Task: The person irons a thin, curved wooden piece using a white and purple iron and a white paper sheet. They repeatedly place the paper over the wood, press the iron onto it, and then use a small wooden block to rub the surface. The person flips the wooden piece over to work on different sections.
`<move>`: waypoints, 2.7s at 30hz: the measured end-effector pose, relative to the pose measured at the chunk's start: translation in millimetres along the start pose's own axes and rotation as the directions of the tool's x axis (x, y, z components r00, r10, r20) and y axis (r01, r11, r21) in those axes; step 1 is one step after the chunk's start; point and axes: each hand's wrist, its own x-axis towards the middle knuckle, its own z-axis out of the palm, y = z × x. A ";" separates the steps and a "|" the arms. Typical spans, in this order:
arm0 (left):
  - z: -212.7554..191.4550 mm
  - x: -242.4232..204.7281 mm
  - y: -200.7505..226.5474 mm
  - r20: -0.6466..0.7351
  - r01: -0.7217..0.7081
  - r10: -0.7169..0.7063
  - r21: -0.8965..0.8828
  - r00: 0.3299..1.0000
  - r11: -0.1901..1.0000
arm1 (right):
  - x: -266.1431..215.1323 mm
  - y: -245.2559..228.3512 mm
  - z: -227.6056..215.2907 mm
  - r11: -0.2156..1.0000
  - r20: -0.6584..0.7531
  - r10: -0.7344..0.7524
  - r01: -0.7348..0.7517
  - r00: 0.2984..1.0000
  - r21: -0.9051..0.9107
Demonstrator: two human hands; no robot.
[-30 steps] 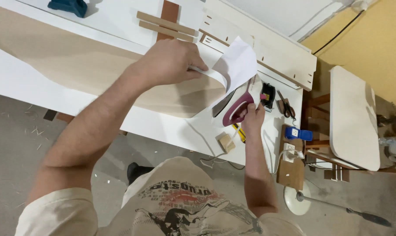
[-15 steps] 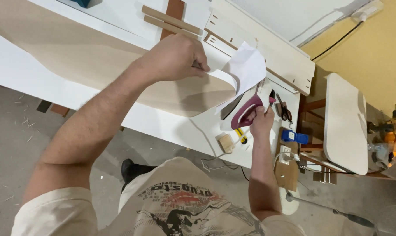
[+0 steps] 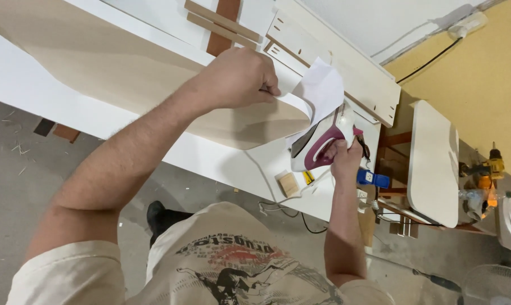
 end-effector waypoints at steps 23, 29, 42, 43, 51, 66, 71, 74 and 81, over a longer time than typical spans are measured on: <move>7.1 0.6 -4.9 -0.033 -0.012 0.013 0.038 0.999 0.999 | -7.2 -93.1 8.5 0.909 -0.014 0.023 -0.026 1.000 -0.416; 7.4 0.7 -5.0 -0.043 -0.042 0.044 0.044 0.998 0.998 | 2.2 -90.1 -10.3 0.847 0.055 -0.026 0.051 0.998 -0.529; -23.2 -3.8 19.1 0.044 -0.049 0.046 0.055 0.998 0.997 | 6.3 -146.5 -9.1 0.700 0.191 -0.109 0.212 0.975 -0.682; -23.3 -3.3 18.3 0.045 -0.038 0.036 0.047 0.998 0.998 | 6.8 -152.5 -7.8 0.656 0.198 -0.092 0.209 0.976 -0.725; -20.3 -5.0 16.8 0.019 -0.029 0.028 0.047 0.999 0.998 | -2.8 -213.4 12.6 0.478 0.251 -0.028 0.233 0.968 -0.847; -21.0 -8.3 17.9 0.021 -0.005 0.005 0.022 1.000 1.000 | -14.2 -275.1 43.9 0.343 0.461 -0.098 0.465 0.882 -0.816; -20.1 -7.4 16.7 0.034 0.003 -0.004 0.025 0.999 1.000 | -15.7 -284.4 47.6 0.338 0.479 -0.077 0.475 0.874 -0.813; -19.7 -7.8 17.4 0.031 0.006 -0.007 0.046 0.999 0.999 | -18.3 -294.6 51.0 0.367 0.469 -0.039 0.449 0.882 -0.815; -21.3 -8.7 18.3 0.028 0.022 -0.023 0.029 0.999 0.999 | -15.2 -276.9 47.9 0.412 0.353 0.052 0.301 0.934 -0.860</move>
